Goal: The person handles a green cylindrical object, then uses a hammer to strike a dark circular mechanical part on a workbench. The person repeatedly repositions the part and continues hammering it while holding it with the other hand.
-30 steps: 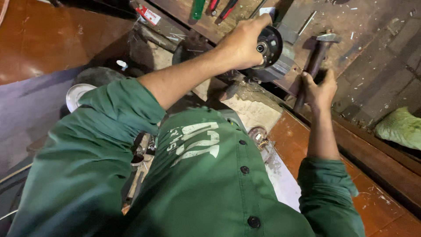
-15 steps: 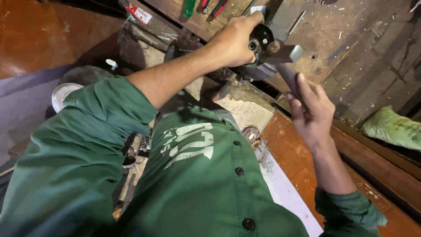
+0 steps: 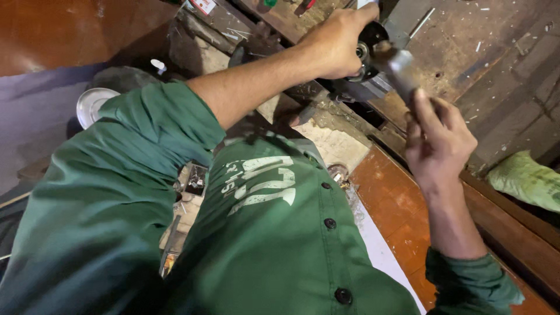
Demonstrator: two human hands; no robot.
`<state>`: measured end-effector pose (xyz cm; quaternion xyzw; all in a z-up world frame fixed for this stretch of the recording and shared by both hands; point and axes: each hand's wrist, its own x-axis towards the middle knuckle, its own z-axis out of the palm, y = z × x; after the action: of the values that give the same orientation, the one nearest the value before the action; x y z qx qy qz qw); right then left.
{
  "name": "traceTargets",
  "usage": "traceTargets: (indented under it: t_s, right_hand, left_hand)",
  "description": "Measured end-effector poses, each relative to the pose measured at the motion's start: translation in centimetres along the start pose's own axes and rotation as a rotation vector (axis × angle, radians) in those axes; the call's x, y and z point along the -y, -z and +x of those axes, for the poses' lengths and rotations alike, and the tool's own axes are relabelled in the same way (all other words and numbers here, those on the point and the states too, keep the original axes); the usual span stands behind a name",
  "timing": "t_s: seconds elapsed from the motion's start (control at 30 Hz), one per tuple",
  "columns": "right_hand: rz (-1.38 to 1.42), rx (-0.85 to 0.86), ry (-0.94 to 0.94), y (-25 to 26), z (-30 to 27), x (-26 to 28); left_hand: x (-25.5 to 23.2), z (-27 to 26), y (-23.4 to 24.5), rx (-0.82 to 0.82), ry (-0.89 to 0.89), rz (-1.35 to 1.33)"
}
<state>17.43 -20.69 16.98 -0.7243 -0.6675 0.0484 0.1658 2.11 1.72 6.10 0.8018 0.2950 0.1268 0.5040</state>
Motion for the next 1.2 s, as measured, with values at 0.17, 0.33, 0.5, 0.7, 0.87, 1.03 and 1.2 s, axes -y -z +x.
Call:
traceTargets:
  t_s: [0.17, 0.33, 0.5, 0.7, 0.87, 1.03, 1.2]
  right_hand:
    - [-0.107, 0.005, 0.043, -1.2, 0.0, -0.7]
    - [-0.013, -0.058, 0.026, -0.7, -0.8, -0.4]
    - [-0.041, -0.023, 0.03, -0.9, -0.9, -0.7]
    - [-0.047, -0.045, -0.021, -1.1, -1.1, 0.7]
    - [0.004, -0.183, 0.051, -0.6, -1.2, 0.0]
    - [0.05, -0.063, 0.017, -0.9, -1.3, -0.2]
    - [-0.004, -0.096, 0.045, -1.9, -1.2, 0.7]
  left_hand:
    - [0.2, -0.1, -0.1, -0.003, -0.027, -0.027]
    - [0.2, -0.1, -0.5, -0.075, -0.036, -0.036]
    - [0.5, -0.2, -0.7, -0.066, -0.082, -0.003]
    - [0.7, -0.3, -0.8, -0.06, -0.01, -0.071]
    - [0.8, 0.0, -1.5, -0.165, -0.097, -0.023]
    - [0.1, -0.4, -0.4, -0.102, -0.065, -0.019]
    - [-1.0, -0.7, 0.9, -0.048, 0.079, -0.049]
